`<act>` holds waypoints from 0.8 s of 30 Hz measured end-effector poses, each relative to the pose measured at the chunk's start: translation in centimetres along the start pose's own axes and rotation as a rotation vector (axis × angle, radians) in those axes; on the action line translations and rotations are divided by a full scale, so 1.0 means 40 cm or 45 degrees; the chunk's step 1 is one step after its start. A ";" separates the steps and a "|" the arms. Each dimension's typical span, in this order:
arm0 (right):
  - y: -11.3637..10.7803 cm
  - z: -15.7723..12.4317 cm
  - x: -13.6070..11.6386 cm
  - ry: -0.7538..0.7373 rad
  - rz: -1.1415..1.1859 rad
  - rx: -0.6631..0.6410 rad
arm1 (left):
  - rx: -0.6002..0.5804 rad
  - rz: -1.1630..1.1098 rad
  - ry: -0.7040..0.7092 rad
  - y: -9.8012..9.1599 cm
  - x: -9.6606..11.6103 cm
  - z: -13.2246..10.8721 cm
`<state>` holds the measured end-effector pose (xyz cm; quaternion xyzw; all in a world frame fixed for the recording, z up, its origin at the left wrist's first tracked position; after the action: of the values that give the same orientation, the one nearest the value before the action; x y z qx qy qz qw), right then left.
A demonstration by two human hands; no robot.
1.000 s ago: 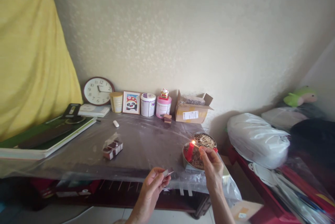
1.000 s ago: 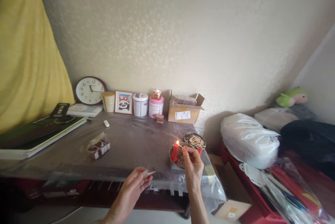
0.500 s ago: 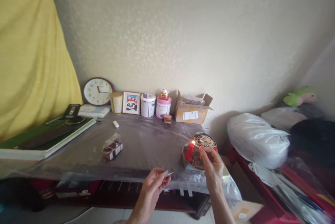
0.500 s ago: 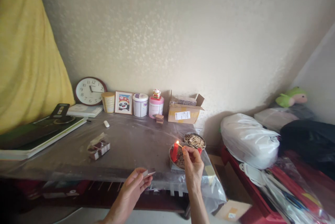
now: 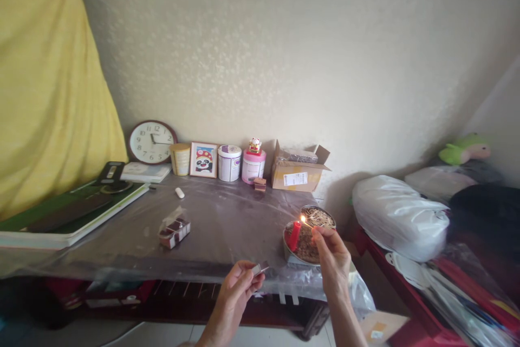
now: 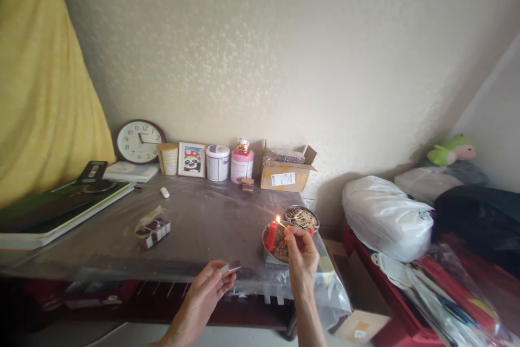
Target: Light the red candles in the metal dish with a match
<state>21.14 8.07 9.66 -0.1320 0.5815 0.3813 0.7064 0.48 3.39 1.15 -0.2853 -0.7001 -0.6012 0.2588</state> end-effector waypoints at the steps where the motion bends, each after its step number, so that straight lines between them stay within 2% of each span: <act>1: -0.005 0.003 -0.008 0.002 0.013 -0.002 | 0.009 -0.005 -0.003 -0.001 0.000 0.000; 4: -0.036 0.019 -0.052 0.044 0.135 0.009 | 0.052 -0.023 -0.012 -0.004 0.001 0.001; 8: -0.108 0.062 -0.147 0.059 0.426 0.063 | 0.110 -0.021 -0.028 -0.002 0.007 0.001; 11: -0.159 0.109 -0.171 0.069 0.618 -0.007 | 0.100 -0.012 -0.038 0.003 0.010 0.000; 13: -0.196 0.148 -0.131 0.070 0.489 0.036 | 0.084 -0.009 -0.042 0.004 0.009 -0.002; 16: -0.253 0.203 -0.013 0.056 -0.187 0.259 | 0.088 0.010 -0.051 0.002 0.004 -0.003; 17: -0.266 0.216 0.025 0.071 -0.282 0.306 | 0.096 0.019 -0.055 0.001 0.002 -0.002; 20: -0.273 0.242 0.108 0.117 -0.276 0.307 | 0.126 0.028 -0.065 -0.006 -0.009 0.006; 24: -0.242 0.261 0.156 0.111 -0.305 0.238 | 0.142 0.024 -0.080 -0.008 -0.029 0.018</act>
<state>35.56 10.54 4.41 -0.1505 0.6246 0.2323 0.7302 1.05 3.95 0.01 -0.2958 -0.7375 -0.5496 0.2581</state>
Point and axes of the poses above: each hand's wrist, its own z-axis towards the middle knuckle, its own y-axis out of the palm, x = y × z, the point moved 4 cm from there along z, towards the middle knuckle, and after that the axes turned 15 degrees about x, right-handed, at the moved point
